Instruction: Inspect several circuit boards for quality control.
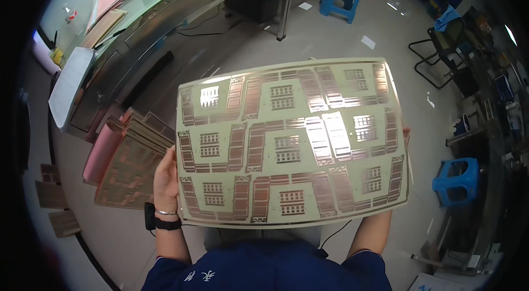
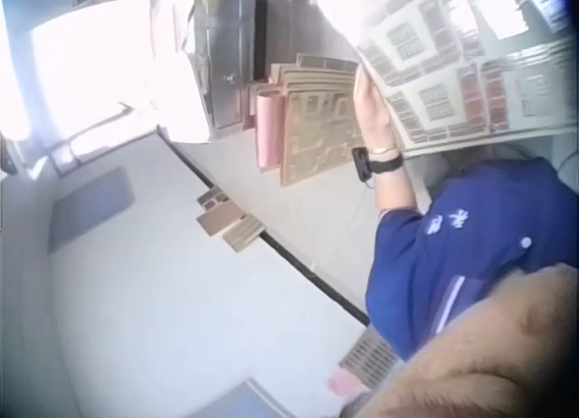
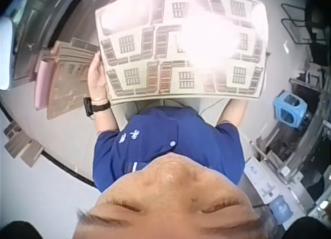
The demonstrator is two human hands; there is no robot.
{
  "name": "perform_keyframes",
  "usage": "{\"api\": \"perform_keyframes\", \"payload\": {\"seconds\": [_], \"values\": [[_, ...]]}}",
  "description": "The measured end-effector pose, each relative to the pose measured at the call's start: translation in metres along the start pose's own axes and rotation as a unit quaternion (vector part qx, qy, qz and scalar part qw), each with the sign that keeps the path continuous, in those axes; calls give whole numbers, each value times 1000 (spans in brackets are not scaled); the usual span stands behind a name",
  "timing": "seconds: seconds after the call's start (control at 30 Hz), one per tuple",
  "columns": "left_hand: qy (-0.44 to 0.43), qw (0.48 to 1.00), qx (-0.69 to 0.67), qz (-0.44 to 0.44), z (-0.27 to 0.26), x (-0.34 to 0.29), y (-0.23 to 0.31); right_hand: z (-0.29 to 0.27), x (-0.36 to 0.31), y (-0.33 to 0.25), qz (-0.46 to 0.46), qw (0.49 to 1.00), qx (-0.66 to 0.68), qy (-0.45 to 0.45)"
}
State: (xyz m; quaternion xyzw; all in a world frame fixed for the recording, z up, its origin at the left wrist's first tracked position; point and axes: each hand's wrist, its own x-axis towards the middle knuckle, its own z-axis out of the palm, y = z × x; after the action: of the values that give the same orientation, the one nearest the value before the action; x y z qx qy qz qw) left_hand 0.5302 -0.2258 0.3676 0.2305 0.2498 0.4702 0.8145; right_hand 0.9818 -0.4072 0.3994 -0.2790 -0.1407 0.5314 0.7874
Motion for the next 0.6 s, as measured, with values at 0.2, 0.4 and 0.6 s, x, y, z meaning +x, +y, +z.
{"api": "perform_keyframes", "payload": {"seconds": [0.2, 0.4, 0.6], "values": [[82, 994, 56, 36, -52, -13, -4, 27, -10, 20, -171, 948, -260, 67], [99, 959, 131, 232, -61, -59, 27, 1, -1, 0, -70, 956, -277, -68], [295, 796, 257, 462, -89, -123, 24, 63, 2, 16, -150, 856, -460, -182]]}}
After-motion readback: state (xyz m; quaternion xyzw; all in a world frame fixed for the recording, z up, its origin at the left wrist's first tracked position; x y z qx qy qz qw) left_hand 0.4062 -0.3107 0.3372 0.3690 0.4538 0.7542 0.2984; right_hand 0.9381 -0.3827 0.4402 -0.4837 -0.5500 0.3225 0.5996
